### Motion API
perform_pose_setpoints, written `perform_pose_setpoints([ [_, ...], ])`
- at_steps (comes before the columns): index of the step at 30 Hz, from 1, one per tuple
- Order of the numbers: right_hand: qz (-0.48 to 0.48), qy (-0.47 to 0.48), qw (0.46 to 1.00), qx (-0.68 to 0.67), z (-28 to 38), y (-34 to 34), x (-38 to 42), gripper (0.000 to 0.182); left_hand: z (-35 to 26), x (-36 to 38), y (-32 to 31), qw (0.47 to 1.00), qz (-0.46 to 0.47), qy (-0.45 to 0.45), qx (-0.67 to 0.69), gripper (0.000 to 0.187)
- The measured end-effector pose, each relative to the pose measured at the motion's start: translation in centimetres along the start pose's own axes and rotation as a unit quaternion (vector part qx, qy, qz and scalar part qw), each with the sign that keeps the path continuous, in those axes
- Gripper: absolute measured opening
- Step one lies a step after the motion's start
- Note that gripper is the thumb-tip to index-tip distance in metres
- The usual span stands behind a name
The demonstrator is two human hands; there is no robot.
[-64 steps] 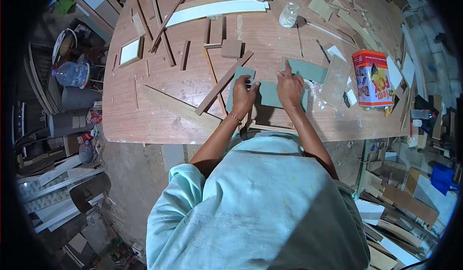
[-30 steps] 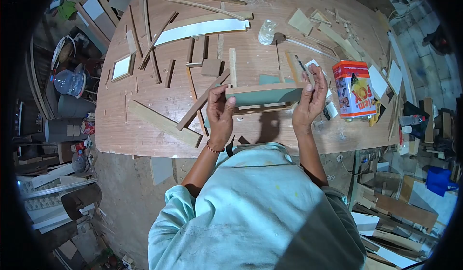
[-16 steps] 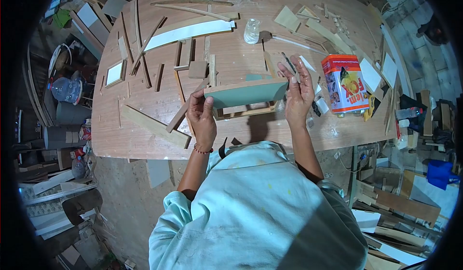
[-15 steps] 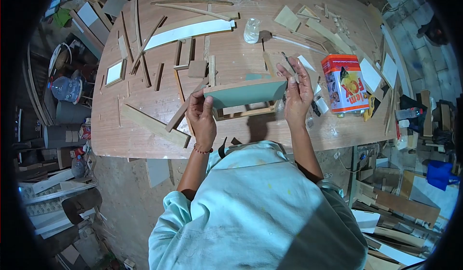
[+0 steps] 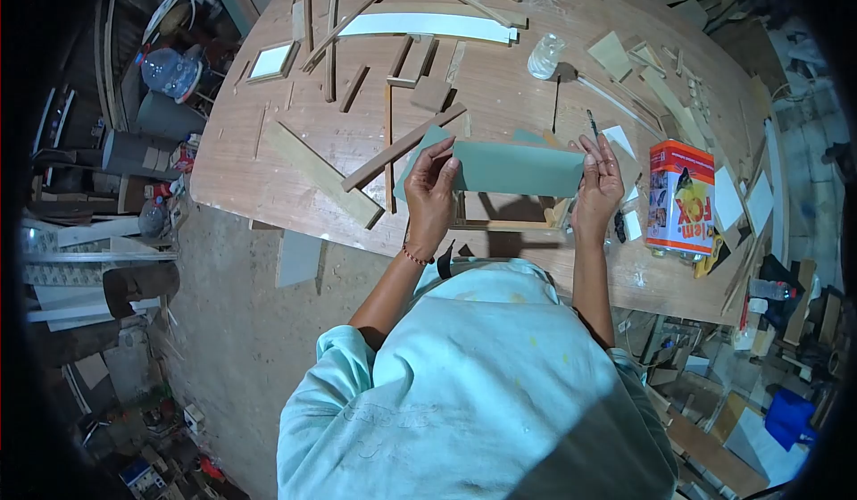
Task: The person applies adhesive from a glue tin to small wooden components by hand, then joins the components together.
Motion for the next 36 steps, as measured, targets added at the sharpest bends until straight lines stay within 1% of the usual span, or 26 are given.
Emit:
perform_pose_setpoints([
  [1,-0.002,-0.017,1.0,0.008,-0.5,0.0,0.1,0.037,0.7,-0.1,0.3,1.0,-0.007,0.021,-0.012,0.025],
  [2,0.001,-0.021,1.0,0.009,-0.9,-0.1,0.1,0.037,1.1,-0.2,0.7,0.999,-0.021,0.022,-0.015,0.024],
  [4,0.018,-0.038,0.995,0.086,-2.6,-0.1,0.2,0.039,2.4,-0.5,1.5,0.998,-0.026,0.044,-0.041,0.025],
  [5,0.015,-0.041,0.995,0.088,-3.3,0.1,0.1,0.039,3.3,-0.7,1.9,0.996,-0.027,0.061,-0.066,0.025],
  [7,0.074,-0.058,0.97,0.223,-5.5,-0.3,-0.3,0.041,3.9,-1.0,2.3,0.989,-0.025,0.056,-0.132,0.027],
  [8,0.075,-0.028,0.957,0.28,-6.3,-0.1,-0.5,0.041,4.4,-1.3,2.4,0.983,-0.027,0.066,-0.166,0.027],
  [9,0.074,-0.029,0.956,0.282,-6.3,-0.3,-0.5,0.041,5.0,-1.6,2.5,0.976,-0.029,0.076,-0.201,0.028],
  [10,0.096,-0.021,0.933,0.345,-6.1,-0.9,-0.5,0.04,5.8,-2.0,2.6,0.976,-0.027,0.078,-0.201,0.028],
  [11,0.118,-0.012,0.906,0.406,-6.2,-1.4,-0.3,0.039,6.6,-2.4,2.9,0.967,-0.035,0.072,-0.24,0.028],
  [12,0.106,-0.012,0.908,0.405,-6.4,-1.5,-0.4,0.038,6.9,-2.8,2.9,0.957,-0.043,0.066,-0.278,0.028],
  [13,0.106,-0.014,0.908,0.406,-6.6,-1.6,-0.5,0.038,7.4,-2.9,2.9,0.957,-0.042,0.068,-0.278,0.028],
  [15,0.124,-0.007,0.894,0.43,-7.0,-1.8,-0.3,0.04,7.9,-3.0,3.1,0.944,-0.057,0.049,-0.321,0.026],
  [20,0.135,-0.002,0.892,0.432,-8.1,-1.2,-0.2,0.043,8.5,-2.6,2.9,0.944,-0.045,0.058,-0.323,0.026],
  [23,0.146,0.002,0.886,0.439,-7.0,-1.9,0.0,0.048,8.1,-2.6,2.7,0.935,-0.031,0.038,-0.352,0.029],
  [25,0.195,-0.087,0.816,0.538,-6.4,-2.9,0.5,0.052,6.6,-2.6,2.1,0.909,-0.035,0.007,-0.416,0.031],
  [26,0.196,-0.088,0.815,0.538,-7.0,-2.8,0.5,0.052,6.5,-2.8,1.8,0.894,-0.036,-0.005,-0.446,0.033],
  [27,0.193,0.015,0.815,0.547,-6.2,-3.8,0.2,0.053,6.4,-2.9,1.4,0.894,-0.036,-0.002,-0.447,0.033],
  [28,0.188,0.119,0.805,0.549,-5.2,-4.8,0.2,0.054,5.5,-3.0,0.1,0.864,-0.026,-0.072,-0.498,0.032],
  [29,0.189,0.119,0.805,0.55,-5.8,-4.8,0.0,0.054,4.6,-3.0,-1.4,0.827,-0.014,-0.143,-0.544,0.032],
  [30,0.224,0.091,0.789,0.564,-6.4,-5.6,-0.1,0.055,5.3,-3.5,-2.3,0.826,0.034,-0.121,-0.549,0.037],
  [31,0.259,0.064,0.772,0.577,-7.1,-6.2,0.0,0.057,5.6,-3.7,-2.8,0.827,0.035,-0.121,-0.549,0.037],
  [32,0.259,0.063,0.772,0.578,-7.3,-6.6,-0.1,0.057,5.7,-3.4,-3.9,0.797,0.045,-0.15,-0.583,0.039],
  [33,0.278,0.062,0.756,0.59,-7.9,-7.1,0.1,0.059,6.1,-3.2,-4.8,0.765,0.054,-0.178,-0.617,0.042],
  [34,0.297,0.062,0.74,0.601,-8.5,-7.5,0.3,0.061,6.9,-3.3,-5.2,0.76,0.078,-0.173,-0.621,0.048],
  [35,0.297,0.061,0.74,0.601,-8.8,-7.5,0.5,0.061,7.4,-3.2,-5.3,0.76,0.079,-0.172,-0.622,0.048],
  [36,0.306,0.061,0.724,0.615,-9.2,-7.6,0.9,0.062,7.5,-2.9,-5.5,0.745,0.077,-0.176,-0.638,0.05],
])
Point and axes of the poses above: each hand's wrist, its own x-axis away from the middle knuckle, its own y-axis out of the back of the hand, z = x × y, the point moved 9 cm from there along -x, towards the middle knuckle, and after that the axes turned 6 degrees about y, right-handed, at the moved point
